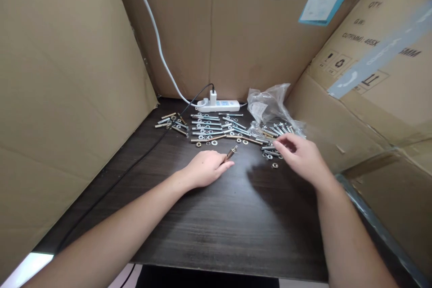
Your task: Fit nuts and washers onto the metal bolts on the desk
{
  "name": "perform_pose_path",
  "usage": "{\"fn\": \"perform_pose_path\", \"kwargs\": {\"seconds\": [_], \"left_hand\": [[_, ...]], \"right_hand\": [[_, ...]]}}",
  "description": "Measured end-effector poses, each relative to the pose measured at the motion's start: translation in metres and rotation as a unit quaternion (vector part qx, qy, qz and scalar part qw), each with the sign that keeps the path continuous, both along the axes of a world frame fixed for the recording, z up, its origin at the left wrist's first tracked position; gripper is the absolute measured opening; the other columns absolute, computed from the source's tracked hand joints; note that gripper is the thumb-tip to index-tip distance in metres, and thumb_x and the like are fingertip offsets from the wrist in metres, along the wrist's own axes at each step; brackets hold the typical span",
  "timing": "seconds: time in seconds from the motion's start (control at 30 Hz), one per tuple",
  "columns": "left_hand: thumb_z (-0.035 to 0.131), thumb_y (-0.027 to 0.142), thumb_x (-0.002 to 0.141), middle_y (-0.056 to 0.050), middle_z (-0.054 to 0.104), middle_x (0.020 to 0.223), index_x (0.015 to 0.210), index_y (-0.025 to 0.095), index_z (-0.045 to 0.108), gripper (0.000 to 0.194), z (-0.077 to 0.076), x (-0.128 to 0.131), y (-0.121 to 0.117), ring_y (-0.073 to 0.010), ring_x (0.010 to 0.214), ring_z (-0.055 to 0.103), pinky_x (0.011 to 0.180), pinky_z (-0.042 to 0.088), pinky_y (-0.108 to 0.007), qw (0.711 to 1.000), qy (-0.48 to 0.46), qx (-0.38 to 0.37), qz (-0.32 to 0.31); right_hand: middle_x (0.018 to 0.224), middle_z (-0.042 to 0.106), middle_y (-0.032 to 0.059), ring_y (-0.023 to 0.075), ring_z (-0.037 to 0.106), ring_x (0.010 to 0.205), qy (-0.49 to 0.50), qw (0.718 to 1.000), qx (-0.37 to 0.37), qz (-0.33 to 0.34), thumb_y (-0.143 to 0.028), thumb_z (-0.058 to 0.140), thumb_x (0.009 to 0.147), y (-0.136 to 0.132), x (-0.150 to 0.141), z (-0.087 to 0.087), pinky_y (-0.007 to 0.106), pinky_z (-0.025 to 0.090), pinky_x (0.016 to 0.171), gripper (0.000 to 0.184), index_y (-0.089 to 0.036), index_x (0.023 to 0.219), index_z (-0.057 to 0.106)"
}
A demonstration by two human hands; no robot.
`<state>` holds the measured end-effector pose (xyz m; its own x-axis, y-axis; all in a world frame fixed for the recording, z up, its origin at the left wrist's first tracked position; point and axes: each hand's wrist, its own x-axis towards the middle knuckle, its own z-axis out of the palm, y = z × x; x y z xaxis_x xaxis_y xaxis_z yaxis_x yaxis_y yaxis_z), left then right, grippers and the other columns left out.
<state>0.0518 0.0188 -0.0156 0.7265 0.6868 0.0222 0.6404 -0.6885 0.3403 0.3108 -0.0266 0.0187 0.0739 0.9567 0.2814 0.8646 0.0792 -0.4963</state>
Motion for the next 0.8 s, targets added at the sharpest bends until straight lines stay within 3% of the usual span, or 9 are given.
{"fn": "perform_pose_path", "kwargs": {"seconds": [0.07,0.17,0.37,0.5,0.63,0.7,0.8], "left_hand": [[0.028,0.047,0.096,-0.005,0.063,0.074,0.078,0.017,0.058,0.046,0.001,0.000,0.001,-0.0194,0.070,0.059,0.063,0.039,-0.028,1.000,-0.007,-0.013,0.006],[0.028,0.047,0.096,-0.004,0.062,0.072,0.075,0.017,0.056,0.046,0.002,0.000,0.001,-0.0185,0.066,0.058,0.061,0.038,-0.028,0.999,-0.020,-0.024,0.008],[0.029,0.047,0.096,-0.004,0.062,0.072,0.075,0.017,0.056,0.045,0.000,-0.001,0.002,-0.0183,0.066,0.057,0.061,0.037,-0.027,0.999,-0.027,-0.028,0.000],[0.029,0.047,0.096,-0.004,0.063,0.074,0.076,0.017,0.057,0.045,0.000,-0.002,0.003,-0.0189,0.069,0.058,0.062,0.038,-0.028,0.999,-0.025,-0.019,-0.010],[0.030,0.047,0.096,-0.005,0.064,0.075,0.076,0.018,0.058,0.045,-0.001,-0.002,0.002,-0.0205,0.071,0.060,0.063,0.038,-0.029,1.000,-0.003,0.002,-0.028],[0.031,0.047,0.096,-0.005,0.065,0.073,0.077,0.018,0.059,0.044,-0.002,0.000,0.002,-0.0209,0.071,0.060,0.064,0.039,-0.030,0.999,0.010,0.020,-0.037],[0.035,0.045,0.095,-0.005,0.064,0.072,0.081,0.018,0.061,0.040,-0.004,0.002,0.001,-0.0208,0.072,0.061,0.068,0.041,-0.031,0.997,0.026,0.051,-0.055]], "right_hand": [[0.074,0.066,0.0028,0.0164,0.056,0.062,-0.067,0.992,-0.101,-0.037,-0.045,0.057,0.078,-0.001,0.022,0.000,0.026,0.038,0.056,0.024,-0.021,0.076,0.062],[0.074,0.067,0.0017,0.0163,0.058,0.061,-0.105,0.974,-0.200,-0.034,-0.046,0.063,0.071,-0.001,0.036,-0.010,0.025,0.038,0.055,0.024,-0.023,0.075,0.063],[0.077,0.068,0.0012,0.0168,0.060,0.067,-0.114,0.964,-0.241,-0.018,-0.032,0.064,0.068,0.003,0.031,-0.027,0.025,0.039,0.059,0.012,-0.023,0.076,0.064],[0.074,0.066,0.0018,0.0154,0.058,0.063,-0.065,0.973,-0.219,0.008,-0.027,0.061,0.070,0.003,0.022,-0.020,0.025,0.040,0.058,0.008,-0.020,0.074,0.063],[0.070,0.060,0.0010,0.0140,0.052,0.061,0.077,0.987,-0.118,0.084,-0.033,0.060,0.075,0.002,-0.004,-0.013,0.025,0.041,0.056,0.018,-0.018,0.086,0.061],[0.074,0.059,0.0016,0.0133,0.051,0.062,0.151,0.981,-0.053,0.113,-0.032,0.060,0.077,0.001,-0.022,-0.014,0.025,0.042,0.057,0.019,-0.018,0.088,0.059],[0.078,0.059,0.0018,0.0132,0.053,0.065,0.207,0.966,-0.012,0.156,-0.027,0.060,0.077,-0.001,-0.045,-0.021,0.025,0.044,0.059,0.015,-0.018,0.090,0.058]]}}
